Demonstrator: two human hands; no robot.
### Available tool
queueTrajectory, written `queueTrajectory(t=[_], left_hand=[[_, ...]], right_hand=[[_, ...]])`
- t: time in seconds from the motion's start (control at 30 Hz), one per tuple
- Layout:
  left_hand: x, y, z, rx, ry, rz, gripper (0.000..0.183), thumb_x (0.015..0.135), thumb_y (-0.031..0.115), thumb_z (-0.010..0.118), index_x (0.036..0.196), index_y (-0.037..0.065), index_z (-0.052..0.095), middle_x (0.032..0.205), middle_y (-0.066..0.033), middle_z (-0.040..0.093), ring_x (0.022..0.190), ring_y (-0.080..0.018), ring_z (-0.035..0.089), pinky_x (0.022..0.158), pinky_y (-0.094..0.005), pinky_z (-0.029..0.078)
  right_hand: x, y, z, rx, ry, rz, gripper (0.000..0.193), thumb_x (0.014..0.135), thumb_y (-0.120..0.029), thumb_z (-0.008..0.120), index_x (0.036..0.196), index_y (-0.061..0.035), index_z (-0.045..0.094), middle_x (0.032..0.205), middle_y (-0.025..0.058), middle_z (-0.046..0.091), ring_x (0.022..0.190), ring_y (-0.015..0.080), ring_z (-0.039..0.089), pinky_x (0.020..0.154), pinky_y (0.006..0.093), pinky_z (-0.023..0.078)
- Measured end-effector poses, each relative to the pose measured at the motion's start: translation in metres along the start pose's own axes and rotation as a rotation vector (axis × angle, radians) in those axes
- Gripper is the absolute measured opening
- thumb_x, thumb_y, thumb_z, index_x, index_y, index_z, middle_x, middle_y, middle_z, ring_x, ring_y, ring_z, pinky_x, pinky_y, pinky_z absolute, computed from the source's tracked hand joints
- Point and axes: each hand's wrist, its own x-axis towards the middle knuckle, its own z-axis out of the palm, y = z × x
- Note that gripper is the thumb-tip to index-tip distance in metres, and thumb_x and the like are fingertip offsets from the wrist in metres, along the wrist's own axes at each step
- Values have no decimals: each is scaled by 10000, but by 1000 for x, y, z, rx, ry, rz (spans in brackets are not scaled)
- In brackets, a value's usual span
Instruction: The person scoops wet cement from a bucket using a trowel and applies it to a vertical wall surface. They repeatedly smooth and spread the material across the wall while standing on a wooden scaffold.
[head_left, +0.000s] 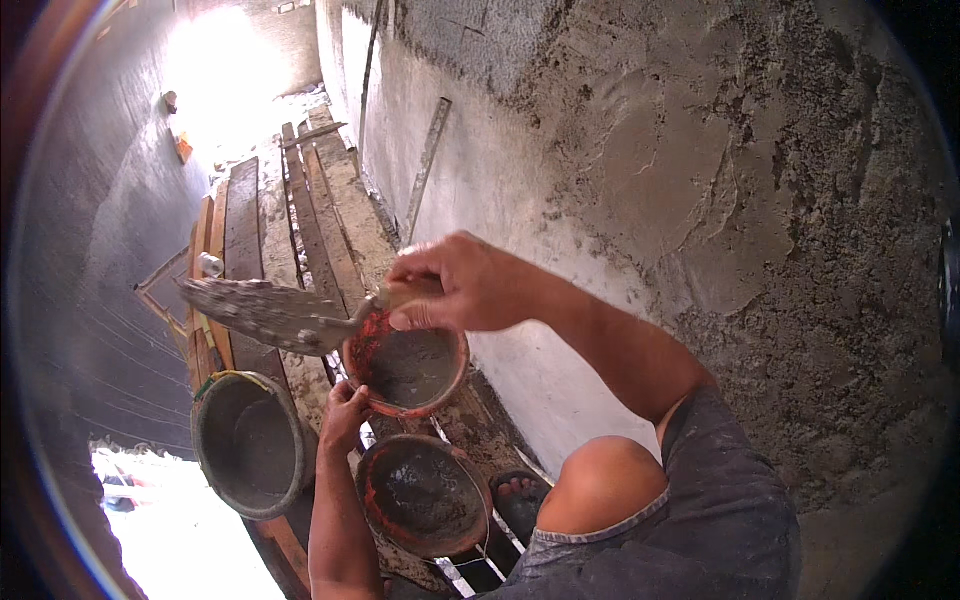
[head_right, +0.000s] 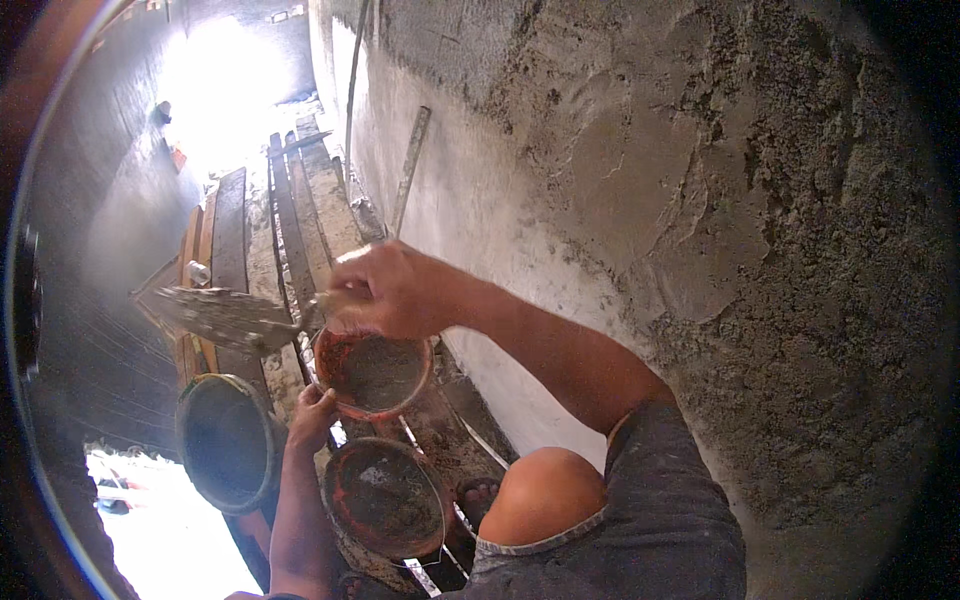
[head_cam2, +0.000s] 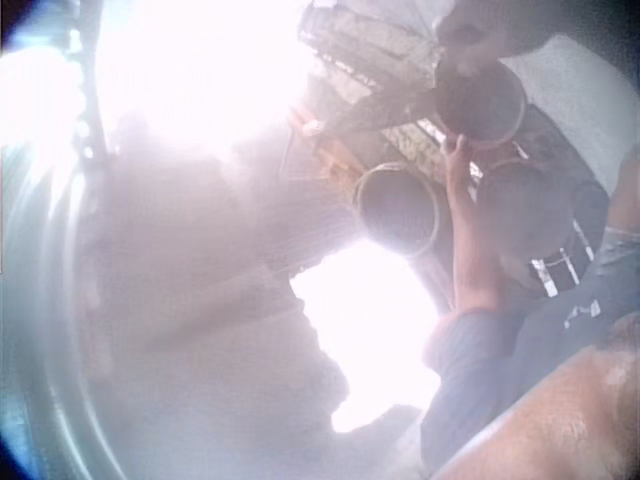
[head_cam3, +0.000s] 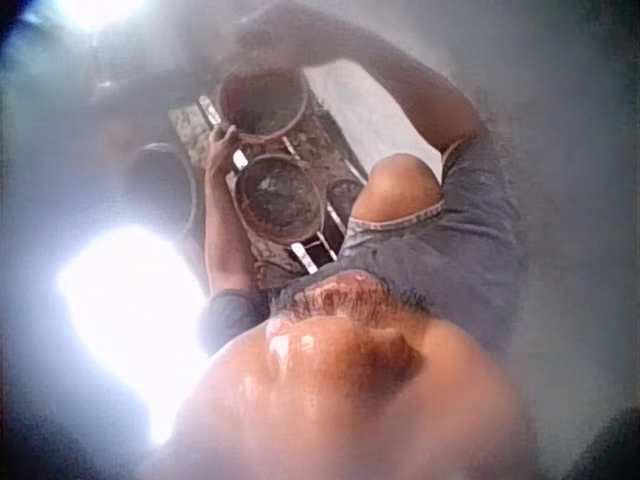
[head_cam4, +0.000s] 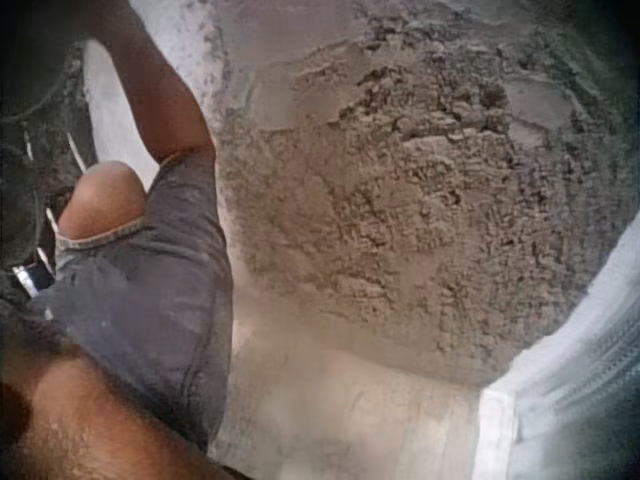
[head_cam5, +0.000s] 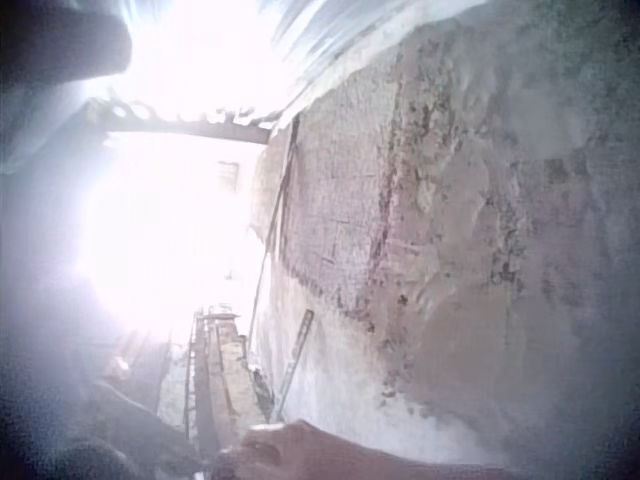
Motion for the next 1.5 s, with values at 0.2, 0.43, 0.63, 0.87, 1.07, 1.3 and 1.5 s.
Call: queueTrajectory(t=[0.2, 0.43, 0.63, 0.87, 1.07, 1.3, 1.5], left_hand=[[0, 9, -3, 48, -21, -21, 155, 1038, 172, 637, 971, 70, 541, 836, -16, 578, 679, -101, 544, 585, -274, 477], [4, 13, 0, 78, -8, -30, 214, 1045, 229, 640, 964, 48, 560, 831, -18, 582, 676, -108, 562, 578, -262, 486], [15, 8, 8, 240, -33, 85, 244, 1008, 259, 657, 917, 47, 576, 749, -17, 585, 644, -120, 554, 581, -319, 463], [-8, 52, 68, 512, -96, 185, 286, 974, 247, 689, 1038, -25, 630, 860, -80, 641, 778, -174, 602, 722, -371, 510], [6, 32, 77, 477, -38, 246, 326, 946, 247, 724, 1061, -46, 638, 892, -113, 663, 838, -205, 644, 777, -398, 532], [10, 35, 79, 527, -85, 205, 299, 987, 238, 692, 1111, -28, 637, 934, -97, 662, 845, -178, 624, 774, -370, 530], [-5, 51, 67, 363, -127, 176, 308, 1006, 219, 663, 1179, -34, 635, 974, -78, 678, 861, -162, 624, 776, -354, 530]], right_hand=[[-28, 123, -61, 1042, 20, 202, 278, 961, -183, 749, 1148, 17, 701, 780, 37, 676, 577, 82, 595, 505, 254, 512], [-174, 148, -158, -57, 911, 703, 274, 933, -297, 757, 980, -29, 723, 741, 15, 652, 712, 150, 643, 663, 361, 558], [-126, 89, -25, -498, 206, 769, 303, 904, -303, 739, 989, -13, 718, 933, 159, 756, 880, 287, 733, 780, 415, 567], [-73, 119, 90, -1081, -148, 383, 178, 863, -179, 648, 900, -93, 799, 923, 139, 780, 857, 269, 778, 736, 397, 613], [-49, 122, 112, -820, -503, 455, 170, 815, -147, 708, 962, -81, 762, 895, 156, 756, 850, 326, 753, 733, 461, 593], [-130, 163, 160, -120, -80, 548, 372, 842, -341, 792, 990, -5, 728, 907, 219, 731, 846, 381, 718, 773, 463, 562], [-156, 155, 164, 13, 100, 623, 313, 813, -256, 805, 965, 8, 732, 873, 191, 735, 780, 335, 716, 748, 427, 556]])
